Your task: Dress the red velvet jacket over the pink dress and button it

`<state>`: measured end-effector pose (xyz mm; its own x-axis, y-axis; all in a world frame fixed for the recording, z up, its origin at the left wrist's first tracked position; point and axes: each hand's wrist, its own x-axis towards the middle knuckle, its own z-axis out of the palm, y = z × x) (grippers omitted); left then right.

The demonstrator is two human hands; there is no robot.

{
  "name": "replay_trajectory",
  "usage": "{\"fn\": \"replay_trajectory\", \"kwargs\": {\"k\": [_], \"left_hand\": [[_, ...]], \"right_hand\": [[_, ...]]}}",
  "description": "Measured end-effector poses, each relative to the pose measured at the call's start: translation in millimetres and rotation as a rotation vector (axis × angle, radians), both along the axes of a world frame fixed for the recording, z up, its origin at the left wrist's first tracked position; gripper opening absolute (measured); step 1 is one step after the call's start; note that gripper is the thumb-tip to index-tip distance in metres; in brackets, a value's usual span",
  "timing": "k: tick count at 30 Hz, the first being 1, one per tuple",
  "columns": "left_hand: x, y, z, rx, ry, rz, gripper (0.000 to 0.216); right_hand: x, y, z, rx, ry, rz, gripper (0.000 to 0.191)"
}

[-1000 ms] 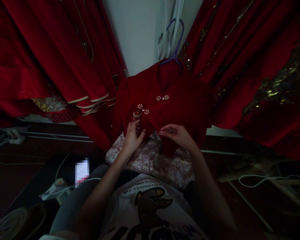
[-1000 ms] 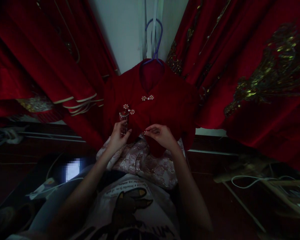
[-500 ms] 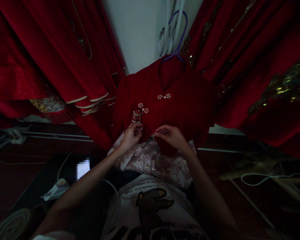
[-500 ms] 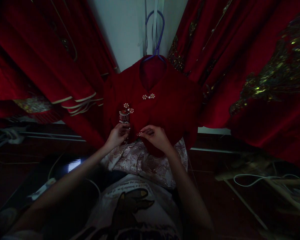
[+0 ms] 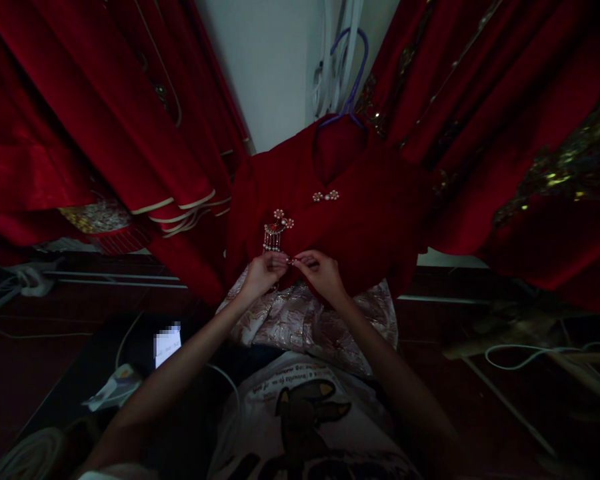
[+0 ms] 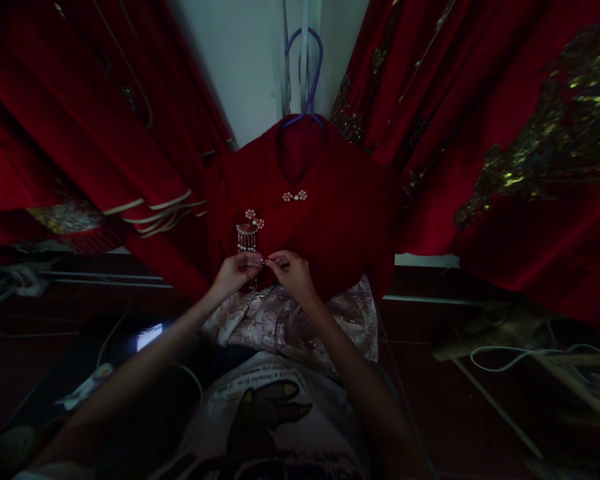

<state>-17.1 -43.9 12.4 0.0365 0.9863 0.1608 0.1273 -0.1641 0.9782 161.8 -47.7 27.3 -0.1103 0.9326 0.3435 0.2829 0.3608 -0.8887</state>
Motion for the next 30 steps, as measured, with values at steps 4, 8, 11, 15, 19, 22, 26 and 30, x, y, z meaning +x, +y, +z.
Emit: {"fn": "replay_trajectory", "kwargs": {"k": [4, 8, 11, 15, 19, 22, 26, 30], "left_hand": [[1.8, -5.2, 7.0, -0.003, -0.005, -0.011, 0.031], [2.4, -9.6, 10.0, 0.055, 0.034, 0.02, 0.029], [1.3, -10.4, 8.4, 0.076, 0.05, 0.03, 0.023], [-1.0, -9.9, 6.0, 0.07, 0.042, 0.006, 0.023], [-3.5, -7.8, 4.4, 0.056, 0.047, 0.003, 0.025], [-7.7, -3.4, 7.4, 0.056, 0.086, -0.042, 0.025], [-25.0, 3.7, 27.7, 0.128, 0.111, 0.016, 0.036], [-49.8, 5.9, 58.6, 0.288, 0.126, 0.237, 0.025]], "right_hand": [[-3.4, -1.6, 2.5, 0.012, -0.02, 0.006, 0.015], [-8.3, -6.1, -0.5, 0.03, -0.001, -0.037, 0.018], [-10.2, -8.9, -3.8, 0.043, -0.007, -0.073, 0.019], [-10.7, -10.2, -4.8, 0.079, -0.043, -0.053, 0.018], [-12.7, -8.6, -3.9, 0.103, -0.061, -0.065, 0.017], [-9.6, -7.1, 0.7, 0.09, -0.106, -0.013, 0.017], [13.9, -13.8, 20.7, 0.056, -0.182, 0.09, 0.022], [51.1, -26.1, 46.2, 0.052, -0.148, -0.022, 0.021]]}}
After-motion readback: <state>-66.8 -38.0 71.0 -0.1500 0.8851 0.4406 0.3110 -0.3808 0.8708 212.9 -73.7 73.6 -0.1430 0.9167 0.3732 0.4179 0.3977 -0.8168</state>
